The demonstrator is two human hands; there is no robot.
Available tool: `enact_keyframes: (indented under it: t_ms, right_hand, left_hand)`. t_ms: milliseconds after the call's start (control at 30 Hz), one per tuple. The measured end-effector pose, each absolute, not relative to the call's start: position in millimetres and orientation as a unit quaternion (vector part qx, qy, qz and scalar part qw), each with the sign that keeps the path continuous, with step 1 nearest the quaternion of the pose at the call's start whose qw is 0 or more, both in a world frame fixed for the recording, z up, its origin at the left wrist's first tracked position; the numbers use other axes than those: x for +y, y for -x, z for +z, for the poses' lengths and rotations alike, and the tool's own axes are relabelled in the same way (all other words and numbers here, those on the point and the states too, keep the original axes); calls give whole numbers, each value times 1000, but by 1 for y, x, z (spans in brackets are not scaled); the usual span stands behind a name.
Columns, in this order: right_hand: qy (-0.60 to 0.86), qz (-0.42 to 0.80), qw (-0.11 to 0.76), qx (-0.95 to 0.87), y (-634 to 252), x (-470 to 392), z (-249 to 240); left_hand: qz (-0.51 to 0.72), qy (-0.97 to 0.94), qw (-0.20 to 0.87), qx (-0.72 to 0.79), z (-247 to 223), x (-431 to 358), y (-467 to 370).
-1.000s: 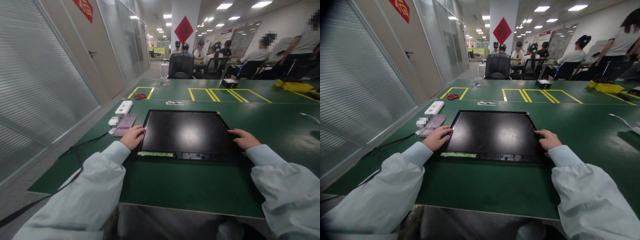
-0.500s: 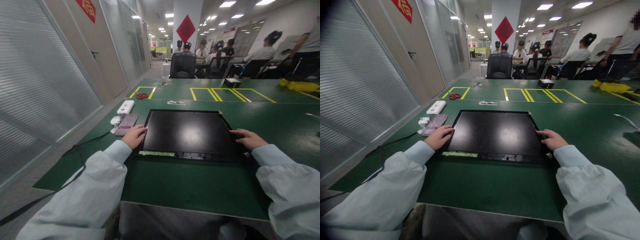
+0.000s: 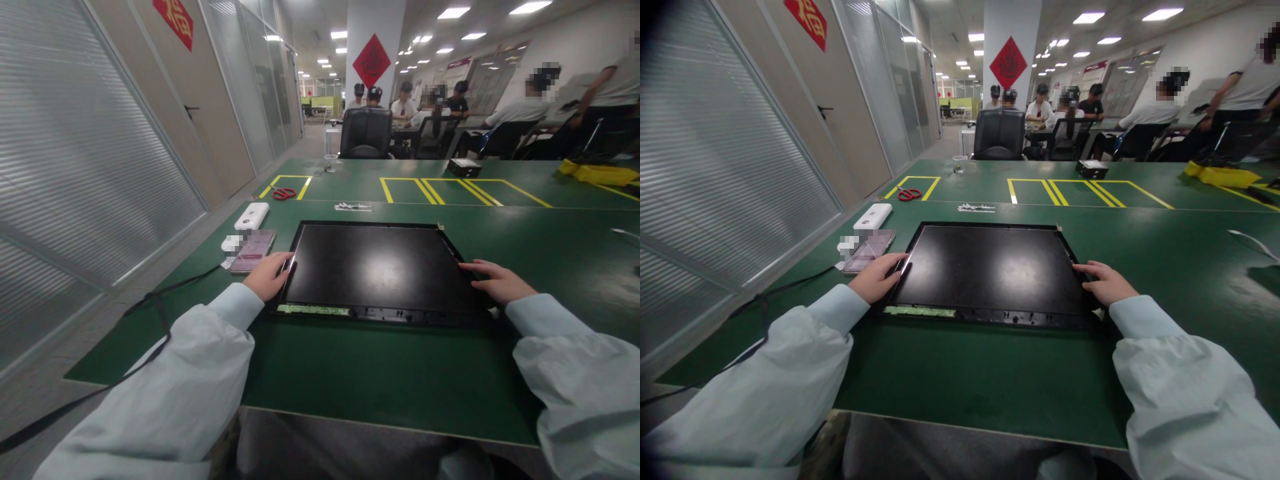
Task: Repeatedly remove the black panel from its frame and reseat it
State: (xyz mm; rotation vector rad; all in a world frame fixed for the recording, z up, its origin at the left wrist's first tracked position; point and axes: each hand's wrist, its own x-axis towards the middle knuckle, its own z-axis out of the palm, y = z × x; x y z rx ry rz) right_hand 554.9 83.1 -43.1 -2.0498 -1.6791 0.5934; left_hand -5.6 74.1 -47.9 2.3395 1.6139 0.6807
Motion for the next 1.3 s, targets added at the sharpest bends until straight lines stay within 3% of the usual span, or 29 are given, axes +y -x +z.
enact_keyframes:
  t_ms: [500,800,1000,1300]
  right_hand:
    - [694,168,331,-617,-554,87,-68]
    - [681,128,312,-650,-559,92,-79]
    - [679,126,309,-654,-561,93,-80]
    - [682,129,325,-642,-555,90,-76]
  left_hand:
    - [282,-745,209,567,-41,67,0]
    - [512,-516,457,512,-27,61,-17]
    - [551,-418,476,543,-23,60,-23]
    - [524,-315,597,520,-25,64,-24]
